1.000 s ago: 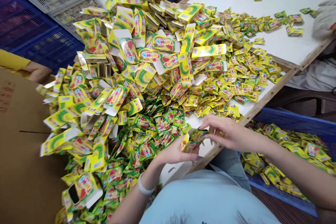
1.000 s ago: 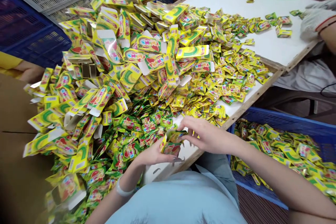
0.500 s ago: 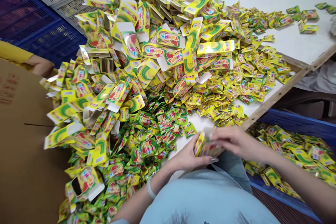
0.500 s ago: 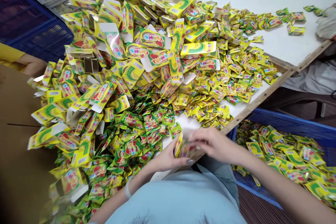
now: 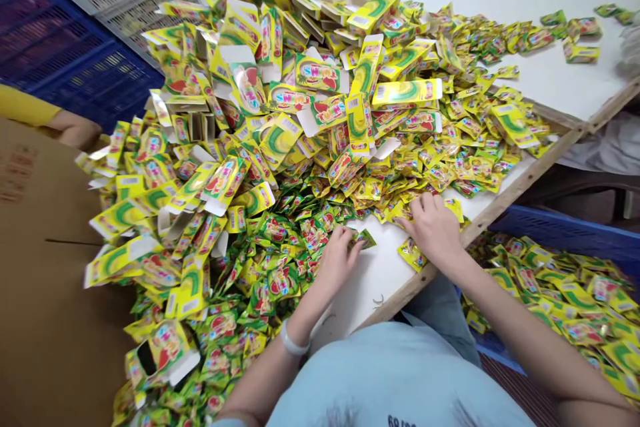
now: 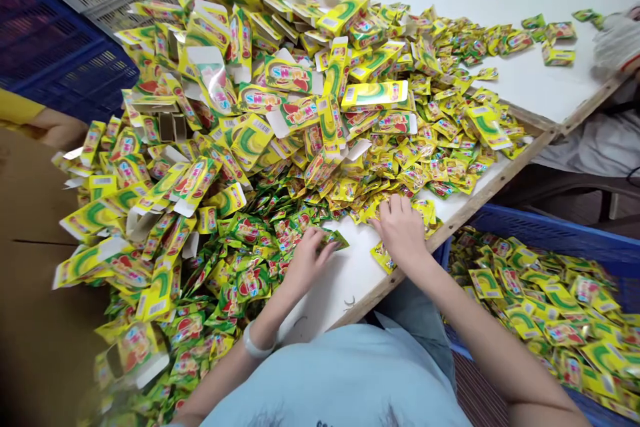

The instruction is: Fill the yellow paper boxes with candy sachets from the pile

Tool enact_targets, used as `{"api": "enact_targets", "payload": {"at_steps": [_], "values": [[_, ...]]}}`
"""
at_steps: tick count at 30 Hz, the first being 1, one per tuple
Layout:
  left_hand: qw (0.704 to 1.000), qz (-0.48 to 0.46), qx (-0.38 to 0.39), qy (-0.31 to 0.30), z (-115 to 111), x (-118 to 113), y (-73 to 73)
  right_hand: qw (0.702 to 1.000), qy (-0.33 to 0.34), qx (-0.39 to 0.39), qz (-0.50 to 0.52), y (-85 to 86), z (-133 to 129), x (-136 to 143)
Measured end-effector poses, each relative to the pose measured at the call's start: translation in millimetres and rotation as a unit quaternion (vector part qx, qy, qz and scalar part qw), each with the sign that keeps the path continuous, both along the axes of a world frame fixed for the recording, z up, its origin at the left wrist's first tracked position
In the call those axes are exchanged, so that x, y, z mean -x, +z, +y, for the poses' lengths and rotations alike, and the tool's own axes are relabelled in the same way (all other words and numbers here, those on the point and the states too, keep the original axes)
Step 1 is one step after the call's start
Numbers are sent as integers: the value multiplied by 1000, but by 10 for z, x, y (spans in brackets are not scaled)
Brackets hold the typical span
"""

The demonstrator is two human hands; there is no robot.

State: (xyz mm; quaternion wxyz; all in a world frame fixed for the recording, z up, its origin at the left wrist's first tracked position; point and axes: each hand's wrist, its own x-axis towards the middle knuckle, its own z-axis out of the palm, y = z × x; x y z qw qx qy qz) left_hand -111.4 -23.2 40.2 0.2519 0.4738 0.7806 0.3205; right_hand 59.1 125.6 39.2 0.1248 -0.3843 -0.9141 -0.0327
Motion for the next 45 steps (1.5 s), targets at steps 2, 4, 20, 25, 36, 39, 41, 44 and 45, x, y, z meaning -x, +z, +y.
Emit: {"api": "enact_targets", "payload": {"at_steps": [2, 4, 20, 25, 36, 39, 41, 44, 45], "values": [[992, -106, -41, 51, 21, 9, -23, 996, 3, 65, 55, -58, -3, -4], [974, -196, -68, 96, 53, -10, -54, 969, -1, 173, 175, -83, 16, -22], [878, -411, -190, 156, 247, -494, 164, 675, -30, 460, 576, -160, -546, 303], [967, -115, -221, 51, 393, -312, 285, 574, 72, 629, 519, -53, -352, 198], [983, 172, 58, 16, 1264, 890, 432, 601, 53, 627, 493, 72, -360, 41], [970, 217, 104, 40, 1146, 805, 479, 589, 43, 635, 498, 35, -328, 15], [968, 227, 84, 63, 1007, 707, 546, 579, 31, 635, 511, 27, -291, -6], [972, 207, 32, 106, 760, 554, 669, 561, 15, 633, 534, 66, -228, -44], [972, 198, 15, 123, 675, 503, 701, 555, 12, 630, 543, 95, -207, -57]]}}
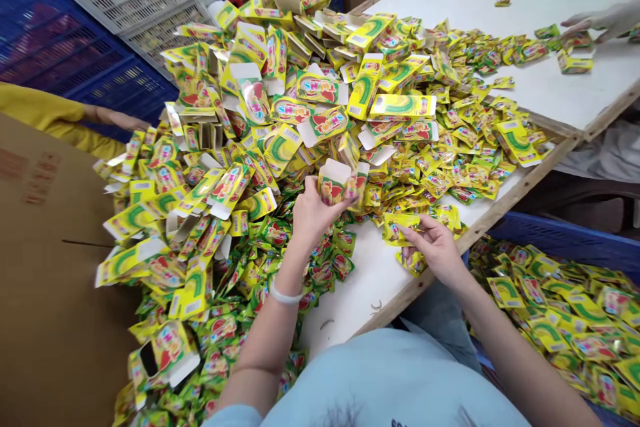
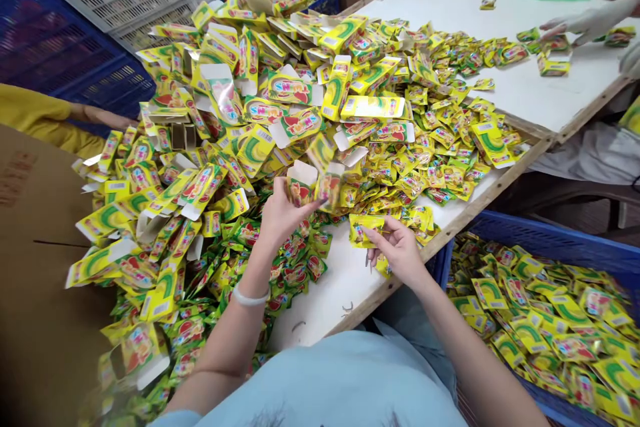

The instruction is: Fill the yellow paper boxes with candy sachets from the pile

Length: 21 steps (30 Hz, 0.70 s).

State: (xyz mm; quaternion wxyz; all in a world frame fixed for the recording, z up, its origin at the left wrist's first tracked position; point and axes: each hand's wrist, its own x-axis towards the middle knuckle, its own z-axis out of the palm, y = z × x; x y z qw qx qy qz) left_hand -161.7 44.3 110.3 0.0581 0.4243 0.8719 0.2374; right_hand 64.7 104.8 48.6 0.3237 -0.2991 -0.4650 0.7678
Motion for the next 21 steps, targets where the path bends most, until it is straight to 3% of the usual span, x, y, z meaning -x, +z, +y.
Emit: {"api": "enact_targets", "payload": {"at_steps": [3, 5, 8, 11, 16, 18, 21], "values": [[994, -72, -77, 9, -241, -164, 20, 1000, -19, 2, 20, 135, 52, -18], [972, -197, -126, -23, -383, -286, -30, 999, -28, -4, 36, 258, 70, -6], [912, -380, -138, -70, -565, -481, -132, 997, -28, -33, 58, 448, 62, 49], [854, -497, -117, -98, -690, -650, -175, 994, -6, -86, 61, 576, 23, 123], [742, -643, -49, -185, -742, -800, -133, 990, 23, -134, 43, 564, -41, 198], [725, -662, -48, -185, -729, -826, -116, 988, 40, -147, 33, 525, -48, 188], [733, -656, -46, -173, -711, -838, -92, 976, 90, -197, 4, 501, -15, 121]]}}
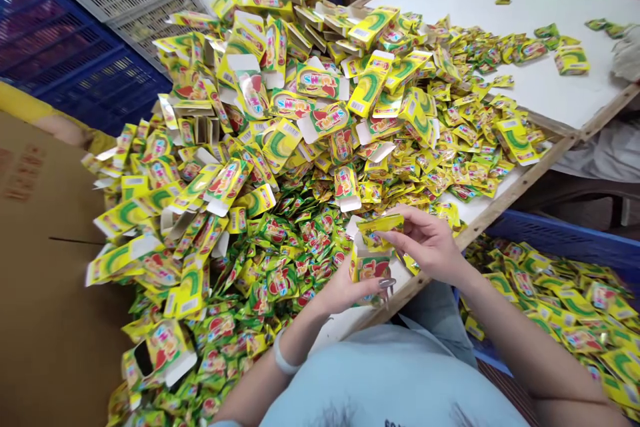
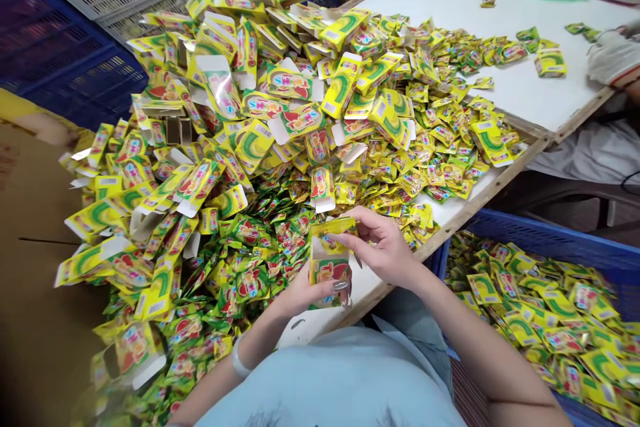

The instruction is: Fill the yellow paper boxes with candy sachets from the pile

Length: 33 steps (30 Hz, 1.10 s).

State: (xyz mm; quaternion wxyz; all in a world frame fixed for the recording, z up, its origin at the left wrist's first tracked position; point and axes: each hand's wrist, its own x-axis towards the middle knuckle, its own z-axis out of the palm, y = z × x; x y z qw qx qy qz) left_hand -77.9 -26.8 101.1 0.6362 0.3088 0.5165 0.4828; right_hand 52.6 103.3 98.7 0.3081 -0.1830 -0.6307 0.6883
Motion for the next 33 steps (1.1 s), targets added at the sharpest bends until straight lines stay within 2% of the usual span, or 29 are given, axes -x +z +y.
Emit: {"api": "enact_targets", "payload": {"at_steps": [3, 7, 10, 13, 19, 23, 26, 29, 33], "values": [[1000, 13, -6, -10, -9, 19, 30, 993, 50, -100, -46, 46, 92, -108], [998, 48, -25, -19, -60, 49, 23, 964, 110, -229, -78, 187, 228, -202], [993, 103, -49, -11, -79, 53, -23, 935, 192, -281, -100, 285, 252, -168], [993, 112, -42, -11, -66, 69, -35, 923, 197, -308, -124, 327, 229, -111], [993, 2, 23, -114, -75, 150, 41, 940, 210, -248, -105, 301, 286, -174], [992, 43, 11, -116, -88, 146, -1, 932, 188, -289, -108, 284, 268, -150], [988, 117, -31, -95, -80, 123, -76, 937, 195, -277, -86, 286, 230, -110], [983, 156, -52, -86, -92, 112, -148, 942, 252, -209, -76, 280, 246, -173], [986, 112, -22, -125, -143, 92, -190, 922, 366, -70, -107, 198, 247, -371]]}}
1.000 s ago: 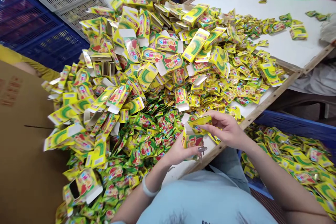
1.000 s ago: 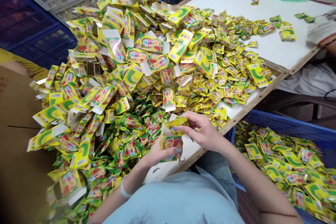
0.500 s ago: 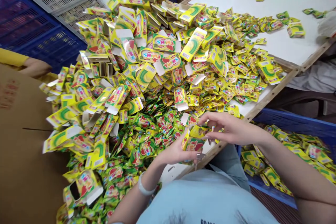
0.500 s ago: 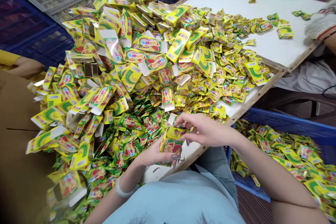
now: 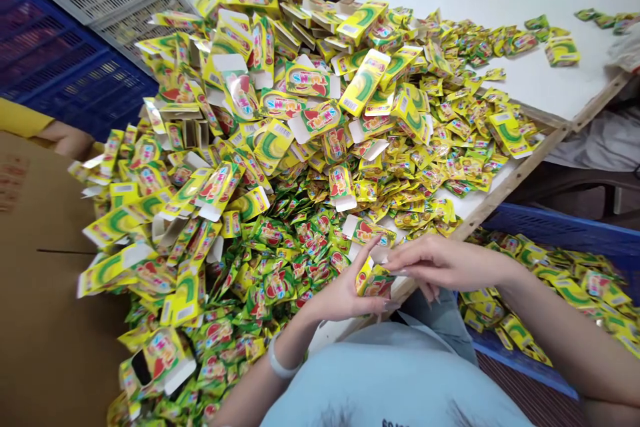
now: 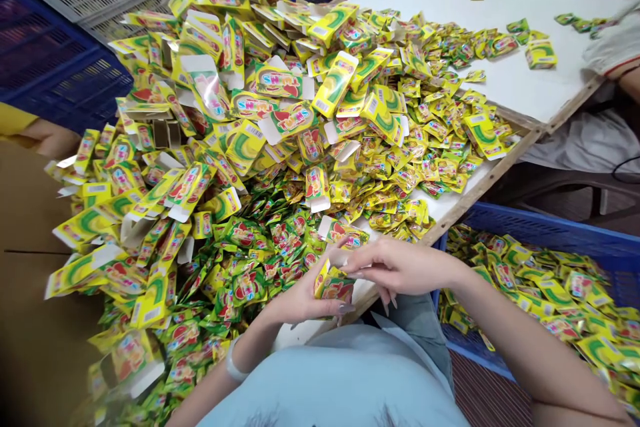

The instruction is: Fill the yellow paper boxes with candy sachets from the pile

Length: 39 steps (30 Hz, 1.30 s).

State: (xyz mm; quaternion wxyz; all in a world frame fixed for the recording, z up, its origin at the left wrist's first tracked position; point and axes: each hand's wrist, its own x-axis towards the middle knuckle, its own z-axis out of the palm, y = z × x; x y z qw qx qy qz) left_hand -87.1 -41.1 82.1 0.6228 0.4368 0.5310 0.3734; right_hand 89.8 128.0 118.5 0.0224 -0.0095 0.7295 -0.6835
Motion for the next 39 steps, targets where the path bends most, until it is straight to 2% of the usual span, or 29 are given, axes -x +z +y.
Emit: {"api": "enact_targets", "payload": {"at_steps": [2, 4, 6, 8, 10, 12, 13, 14, 15, 17, 19, 21, 23, 25, 28, 31, 33, 36, 38, 39], "values": [[1000, 18, -1, -5, -16, -40, 8, 999, 26, 10, -17, -74, -89, -69], [999, 42, -4, -9, -12, -101, 25, 1000, 14, -21, -10, -153, -229, -99], [999, 51, -2, -3, 20, -154, 29, 996, -54, -66, 16, -215, -345, -108], [996, 73, -25, 39, 86, -162, 1, 979, -154, -120, 60, -247, -333, -124], [977, 152, -83, 124, 182, -103, -68, 929, -289, -206, 103, -255, -120, -154], [924, 294, -136, 203, 286, -1, -164, 835, -438, -316, 105, -257, 280, -176], [889, 372, -148, 220, 333, 50, -212, 782, -496, -369, 83, -261, 518, -176], [855, 443, -152, 222, 371, 91, -255, 741, -527, -412, 57, -267, 760, -167], [827, 501, -151, 208, 397, 118, -287, 712, -538, -450, 33, -278, 987, -149], [792, 570, -151, 162, 407, 131, -309, 666, -540, -514, -12, -309, 1350, -90], [774, 602, -151, 128, 354, 123, -271, 631, -531, -562, -59, -355, 1564, -22], [764, 618, -141, 118, 247, 139, -198, 607, -516, -594, -106, -410, 1669, 28], [758, 632, -119, 110, 100, 200, -137, 593, -495, -618, -148, -470, 1745, 47], [748, 651, -99, 76, -69, 286, -133, 582, -475, -638, -171, -529, 1840, 39], [744, 661, -95, -4, -299, 392, -244, 579, -451, -657, -173, -603, 1987, 9], [766, 634, -104, -30, -423, 431, -381, 585, -438, -659, -179, -635, 2009, -24], [785, 611, -105, -13, -439, 426, -425, 589, -432, -660, -177, -628, 1900, -49], [823, 557, -109, 0, -413, 399, -420, 604, -446, -652, -107, -584, 1542, -88], [847, 518, -120, -8, -400, 387, -402, 655, -426, -624, -24, -557, 1223, -110], [853, 506, -124, -10, -401, 386, -395, 686, -391, -613, 9, -552, 1064, -120]]}}
